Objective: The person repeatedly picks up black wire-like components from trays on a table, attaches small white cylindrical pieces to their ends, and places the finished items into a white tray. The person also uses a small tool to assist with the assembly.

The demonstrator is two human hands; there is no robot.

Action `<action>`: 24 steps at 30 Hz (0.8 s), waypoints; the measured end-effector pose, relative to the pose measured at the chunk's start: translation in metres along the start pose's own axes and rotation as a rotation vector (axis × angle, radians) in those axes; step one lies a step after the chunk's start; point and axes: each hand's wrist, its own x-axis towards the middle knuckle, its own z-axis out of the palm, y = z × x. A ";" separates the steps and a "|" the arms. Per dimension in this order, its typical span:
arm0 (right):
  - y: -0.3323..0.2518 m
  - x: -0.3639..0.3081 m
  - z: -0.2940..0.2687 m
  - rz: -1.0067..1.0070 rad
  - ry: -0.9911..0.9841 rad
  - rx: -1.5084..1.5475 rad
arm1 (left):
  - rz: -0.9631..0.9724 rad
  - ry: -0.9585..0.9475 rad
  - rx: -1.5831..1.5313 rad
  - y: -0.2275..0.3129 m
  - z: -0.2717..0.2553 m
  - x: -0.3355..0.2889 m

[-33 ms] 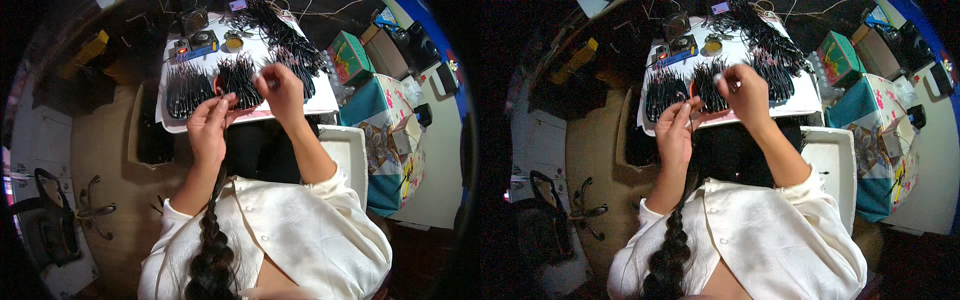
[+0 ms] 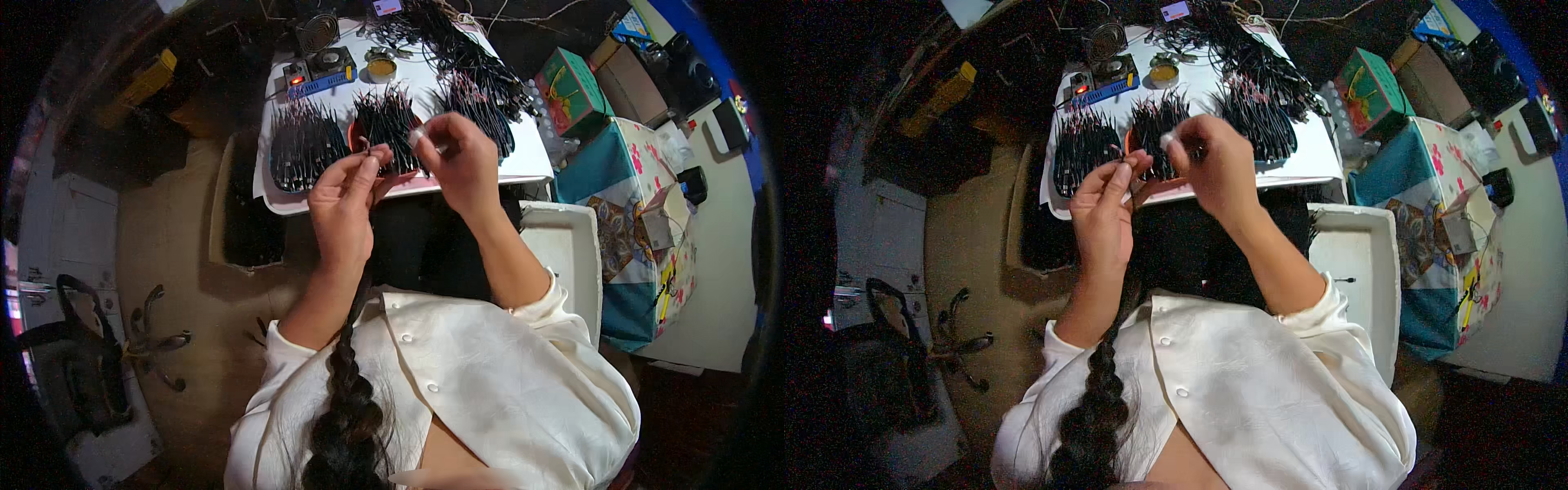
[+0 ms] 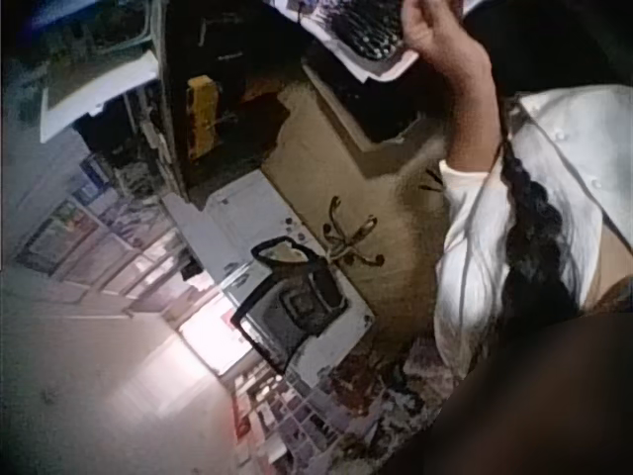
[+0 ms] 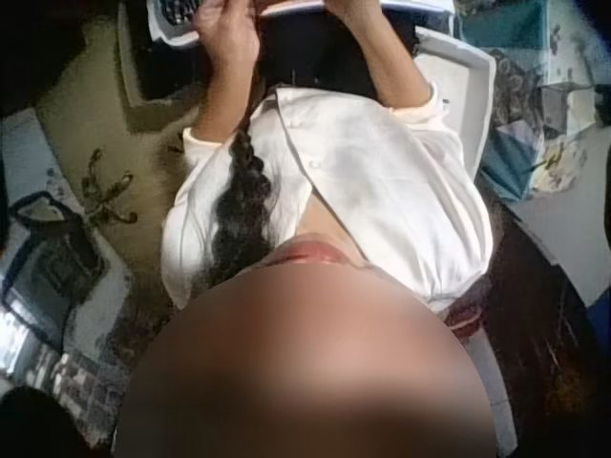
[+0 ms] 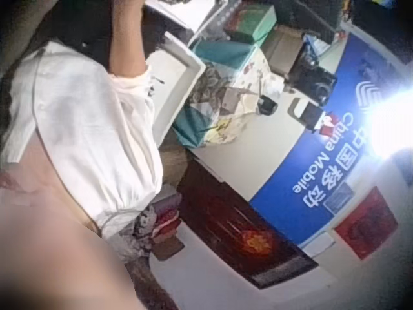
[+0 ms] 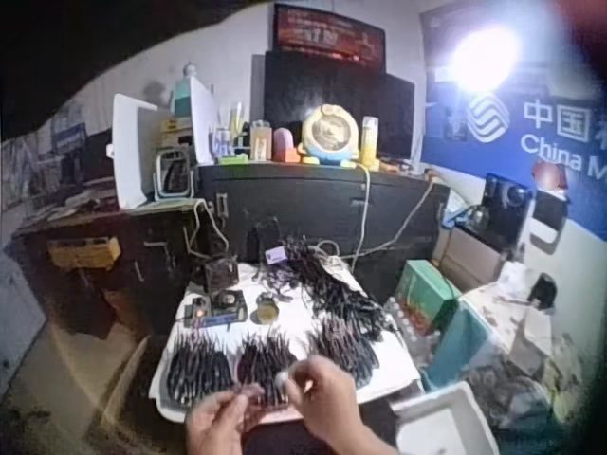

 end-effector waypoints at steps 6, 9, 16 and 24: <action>-0.030 -0.069 -0.032 -0.115 0.017 0.007 | -0.049 -0.171 0.051 -0.011 0.024 -0.032; -0.032 -0.083 -0.043 -0.106 0.057 0.012 | -0.139 -0.217 -0.023 -0.016 0.028 -0.048; -0.028 -0.100 -0.059 -0.137 -0.034 0.078 | -0.105 -0.285 0.114 -0.013 0.034 -0.061; -0.020 -0.081 -0.092 0.142 -0.188 0.741 | -0.221 -0.360 0.172 0.000 0.042 -0.079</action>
